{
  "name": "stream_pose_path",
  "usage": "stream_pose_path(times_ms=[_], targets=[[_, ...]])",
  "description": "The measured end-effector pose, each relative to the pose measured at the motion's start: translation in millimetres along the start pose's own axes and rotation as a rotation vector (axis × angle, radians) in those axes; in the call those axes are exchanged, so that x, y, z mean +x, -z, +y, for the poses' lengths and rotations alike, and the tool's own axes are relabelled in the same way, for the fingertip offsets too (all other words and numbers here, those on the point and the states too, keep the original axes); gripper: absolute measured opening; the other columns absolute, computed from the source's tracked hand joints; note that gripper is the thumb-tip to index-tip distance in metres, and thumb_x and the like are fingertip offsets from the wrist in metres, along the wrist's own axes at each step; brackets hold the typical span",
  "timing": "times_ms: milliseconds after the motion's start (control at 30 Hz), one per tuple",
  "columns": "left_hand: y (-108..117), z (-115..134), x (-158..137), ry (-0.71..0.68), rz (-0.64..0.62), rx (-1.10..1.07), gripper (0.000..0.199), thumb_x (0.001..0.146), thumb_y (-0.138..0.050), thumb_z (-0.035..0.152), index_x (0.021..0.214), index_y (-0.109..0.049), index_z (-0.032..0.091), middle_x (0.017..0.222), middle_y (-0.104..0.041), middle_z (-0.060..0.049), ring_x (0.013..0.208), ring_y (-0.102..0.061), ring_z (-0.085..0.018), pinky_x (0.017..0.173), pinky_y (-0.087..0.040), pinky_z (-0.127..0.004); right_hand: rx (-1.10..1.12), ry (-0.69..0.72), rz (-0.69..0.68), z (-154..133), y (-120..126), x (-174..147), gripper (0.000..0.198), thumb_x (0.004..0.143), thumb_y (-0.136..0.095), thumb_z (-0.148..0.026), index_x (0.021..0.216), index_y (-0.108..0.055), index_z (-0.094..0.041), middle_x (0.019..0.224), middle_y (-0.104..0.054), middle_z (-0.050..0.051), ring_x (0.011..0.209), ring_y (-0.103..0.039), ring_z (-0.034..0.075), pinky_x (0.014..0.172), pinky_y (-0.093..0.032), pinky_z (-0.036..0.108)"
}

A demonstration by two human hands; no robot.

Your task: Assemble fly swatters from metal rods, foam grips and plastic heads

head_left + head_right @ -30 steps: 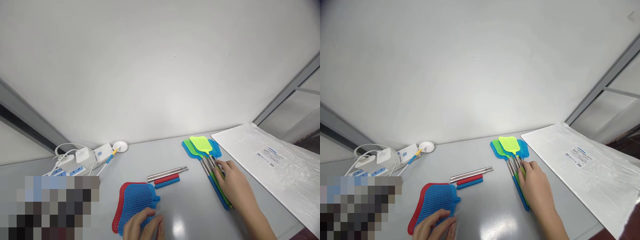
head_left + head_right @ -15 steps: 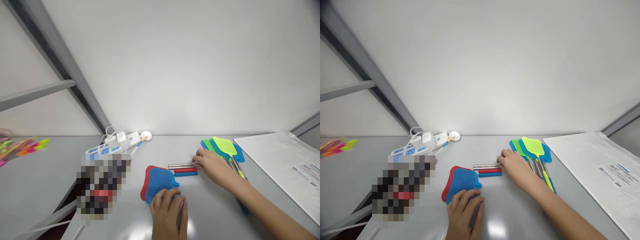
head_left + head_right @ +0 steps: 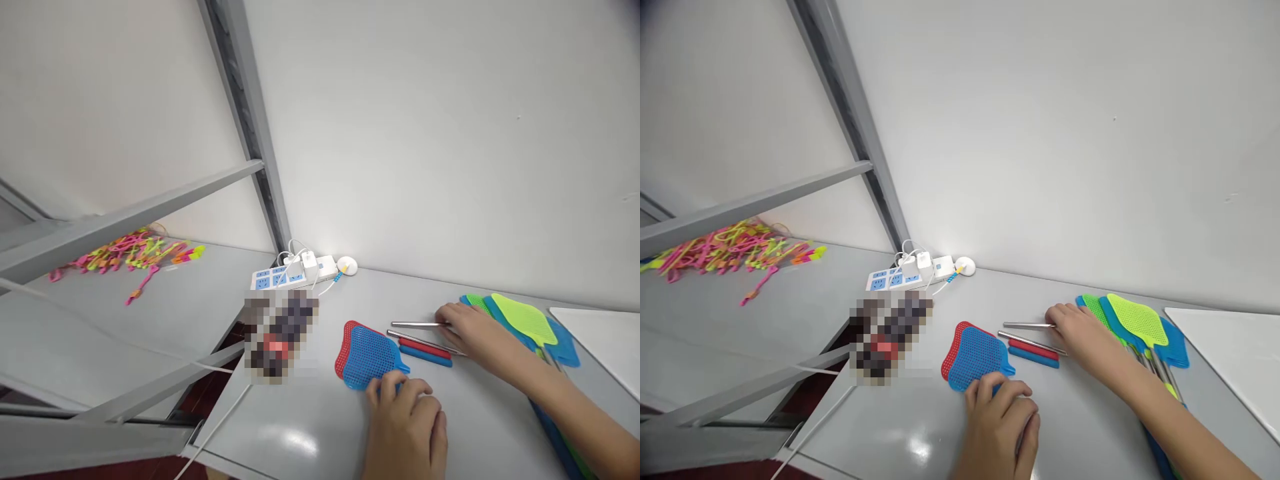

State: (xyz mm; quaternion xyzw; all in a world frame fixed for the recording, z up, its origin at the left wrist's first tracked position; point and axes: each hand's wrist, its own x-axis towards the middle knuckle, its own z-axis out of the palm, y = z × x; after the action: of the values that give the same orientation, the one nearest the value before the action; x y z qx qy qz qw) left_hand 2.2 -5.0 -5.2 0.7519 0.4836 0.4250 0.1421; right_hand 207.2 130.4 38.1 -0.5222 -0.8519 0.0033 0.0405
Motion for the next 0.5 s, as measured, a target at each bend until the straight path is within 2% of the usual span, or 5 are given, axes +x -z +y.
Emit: stream_pose_path(times_ms=[167,300,367,500], targets=[[7.7,13.9,28.3,-0.138,-0.221,0.212,0.004,0.088,-0.061,0.024,0.088,-0.062,0.02,0.112,-0.063,-0.008,0.1,-0.053,-0.028,0.081,-0.037,-0.044,0.167,-0.27,0.246,16.0,24.6,-31.0,0.023,0.095,-0.043,-0.044,0.099,-0.056,-0.025,0.088,-0.07,0.008,0.078,-0.064,0.026,0.066,-0.044,0.036],[5.5,20.9,64.5,-0.239,-0.412,0.469,0.011,0.086,-0.064,0.026,0.094,-0.065,0.019,0.106,-0.058,-0.01,0.1,-0.05,-0.028,0.084,-0.038,-0.045,0.302,-0.426,0.44,7.5,43.9,-66.8,0.024,0.09,-0.047,-0.048,0.103,-0.054,-0.029,0.098,-0.07,0.011,0.081,-0.068,0.028,0.066,-0.048,0.039],[1.7,19.6,82.7,-0.246,-0.518,0.541,0.015,0.081,-0.069,0.025,0.095,-0.068,0.018,0.1,-0.057,-0.011,0.095,-0.05,-0.028,0.079,-0.039,-0.041,0.329,-0.5,0.505,0.3,45.5,-84.5,0.026,0.086,-0.049,-0.052,0.1,-0.054,-0.031,0.094,-0.07,0.011,0.077,-0.067,0.029,0.063,-0.048,0.041],[-5.7,16.1,105.8,-0.257,-0.582,0.58,0.009,0.081,-0.068,0.02,0.089,-0.072,0.019,0.097,-0.057,-0.012,0.098,-0.049,-0.028,0.075,-0.038,-0.038,0.381,-0.64,0.571,-7.3,34.8,-112.6,0.03,0.081,-0.053,-0.058,0.097,-0.056,-0.033,0.088,-0.071,0.01,0.075,-0.068,0.031,0.063,-0.051,0.045]])
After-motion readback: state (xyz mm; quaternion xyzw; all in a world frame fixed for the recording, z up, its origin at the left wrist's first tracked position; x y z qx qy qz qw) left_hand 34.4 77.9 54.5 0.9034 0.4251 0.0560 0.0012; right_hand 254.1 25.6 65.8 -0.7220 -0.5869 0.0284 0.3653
